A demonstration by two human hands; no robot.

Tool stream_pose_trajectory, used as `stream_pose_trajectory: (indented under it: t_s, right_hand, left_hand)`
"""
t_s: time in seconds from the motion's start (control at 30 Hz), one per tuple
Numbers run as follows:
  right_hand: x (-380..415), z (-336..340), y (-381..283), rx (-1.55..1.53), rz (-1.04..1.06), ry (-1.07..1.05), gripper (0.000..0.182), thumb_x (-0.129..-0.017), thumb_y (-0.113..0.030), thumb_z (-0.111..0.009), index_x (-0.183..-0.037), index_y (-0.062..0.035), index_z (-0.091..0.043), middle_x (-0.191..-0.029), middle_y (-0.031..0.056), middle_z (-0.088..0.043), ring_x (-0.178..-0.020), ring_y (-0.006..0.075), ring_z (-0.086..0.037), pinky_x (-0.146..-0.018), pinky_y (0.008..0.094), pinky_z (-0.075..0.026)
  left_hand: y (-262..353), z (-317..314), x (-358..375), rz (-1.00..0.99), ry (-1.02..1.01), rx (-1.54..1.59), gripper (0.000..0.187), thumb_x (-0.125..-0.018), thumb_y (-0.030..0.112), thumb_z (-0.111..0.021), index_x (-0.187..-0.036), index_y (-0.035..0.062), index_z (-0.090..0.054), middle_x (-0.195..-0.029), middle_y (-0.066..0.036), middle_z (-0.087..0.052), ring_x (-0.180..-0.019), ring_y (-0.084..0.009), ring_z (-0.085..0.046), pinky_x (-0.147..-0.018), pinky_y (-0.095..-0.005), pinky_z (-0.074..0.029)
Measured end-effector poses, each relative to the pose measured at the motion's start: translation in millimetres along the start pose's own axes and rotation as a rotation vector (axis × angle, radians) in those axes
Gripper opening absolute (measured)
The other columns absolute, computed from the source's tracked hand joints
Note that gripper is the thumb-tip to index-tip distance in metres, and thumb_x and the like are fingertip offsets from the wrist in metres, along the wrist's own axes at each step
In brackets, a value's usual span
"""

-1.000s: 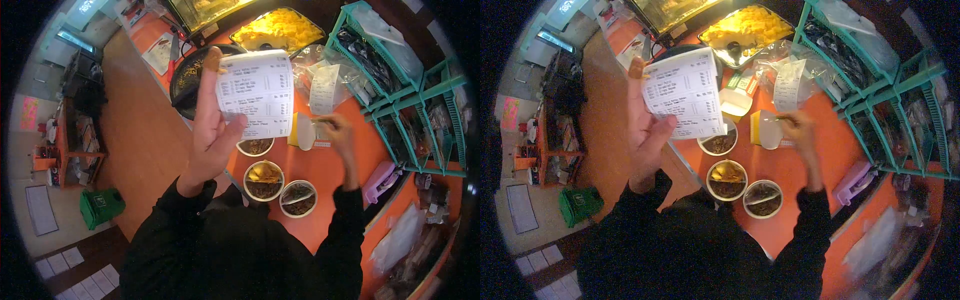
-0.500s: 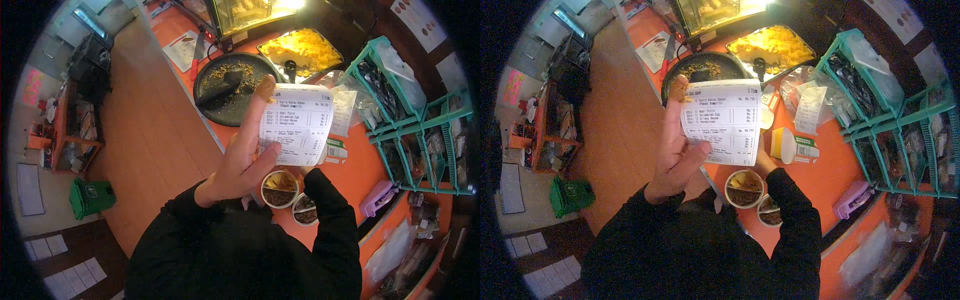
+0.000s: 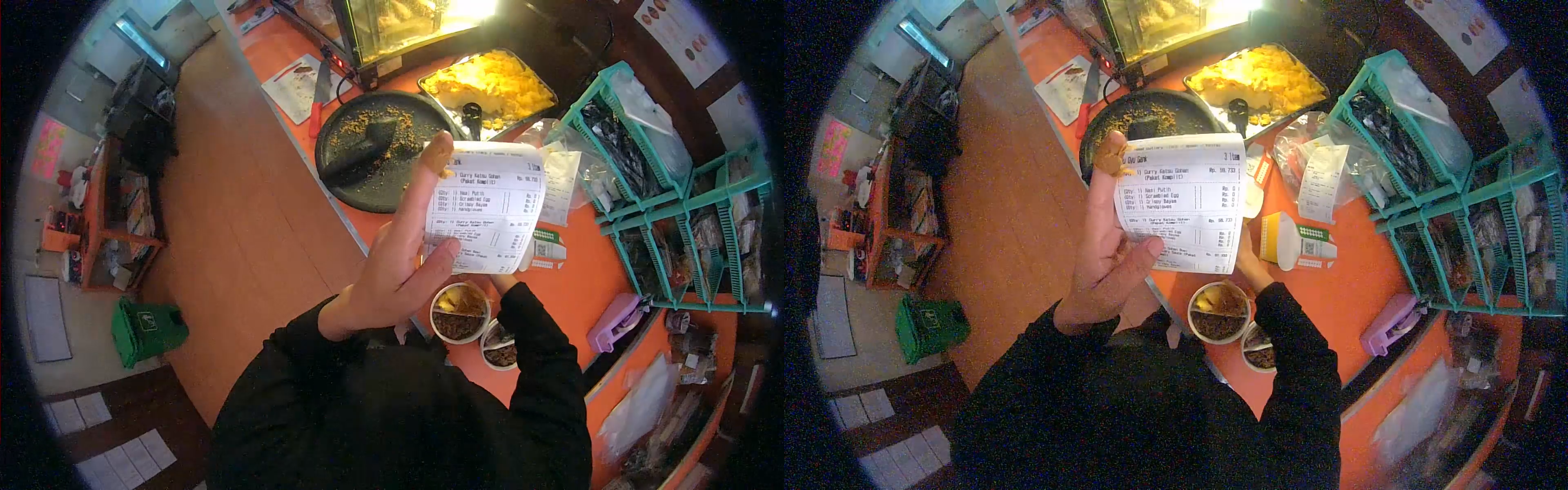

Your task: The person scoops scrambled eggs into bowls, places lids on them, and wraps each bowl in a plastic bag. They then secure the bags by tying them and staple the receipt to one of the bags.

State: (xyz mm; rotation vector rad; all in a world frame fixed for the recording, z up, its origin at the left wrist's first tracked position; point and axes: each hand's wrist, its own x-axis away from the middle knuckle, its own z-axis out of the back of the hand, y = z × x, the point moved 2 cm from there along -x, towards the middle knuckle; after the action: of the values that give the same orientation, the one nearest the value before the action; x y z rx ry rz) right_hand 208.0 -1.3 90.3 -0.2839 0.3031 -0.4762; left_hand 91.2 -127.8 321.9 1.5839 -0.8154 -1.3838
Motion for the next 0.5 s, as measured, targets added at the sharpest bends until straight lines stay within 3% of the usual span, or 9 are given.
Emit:
stream_pose_trajectory:
  t_s: [0.3, 0.4, 0.5]
  right_hand:
    - [14, 7, 1, 0.019, -0.027, 0.012, 0.018, -0.067, -0.009, -0.058, -0.085, -0.0045, -0.059, -0.078, 0.0114, -0.056, -0.075, 0.0257, -0.055, -0.066, 0.0351, -0.043]
    - [22, 7, 0, 0.027, -0.031, 0.012, 0.018, -0.068, -0.010, -0.058, -0.085, -0.0045, -0.058, -0.078, 0.0114, -0.056, -0.075, 0.0257, -0.055, -0.067, 0.0350, -0.043]
    - [25, 6, -1, 0.027, -0.038, 0.016, 0.018, -0.068, -0.010, -0.058, -0.085, -0.0045, -0.058, -0.079, 0.0114, -0.057, -0.076, 0.0257, -0.055, -0.067, 0.0348, -0.043]
  left_hand:
    - [-2, -3, -1, 0.000, -0.001, -0.002, 0.069, -0.076, -0.004, -0.039, -0.132, -0.0035, 0.001, -0.137, -0.020, -0.015, -0.116, -0.0237, -0.036, -0.093, -0.0293, -0.029]
    - [-3, -3, 0, 0.029, 0.006, 0.006, 0.081, -0.076, 0.000, -0.047, -0.133, 0.0076, 0.011, -0.133, -0.015, -0.023, -0.117, -0.0231, -0.035, -0.095, -0.0353, -0.028]
    - [-2, -3, 0, 0.009, -0.012, 0.004, 0.082, -0.076, -0.001, -0.046, -0.133, 0.0092, 0.012, -0.133, -0.016, -0.023, -0.117, -0.0237, -0.034, -0.096, -0.0357, -0.028]
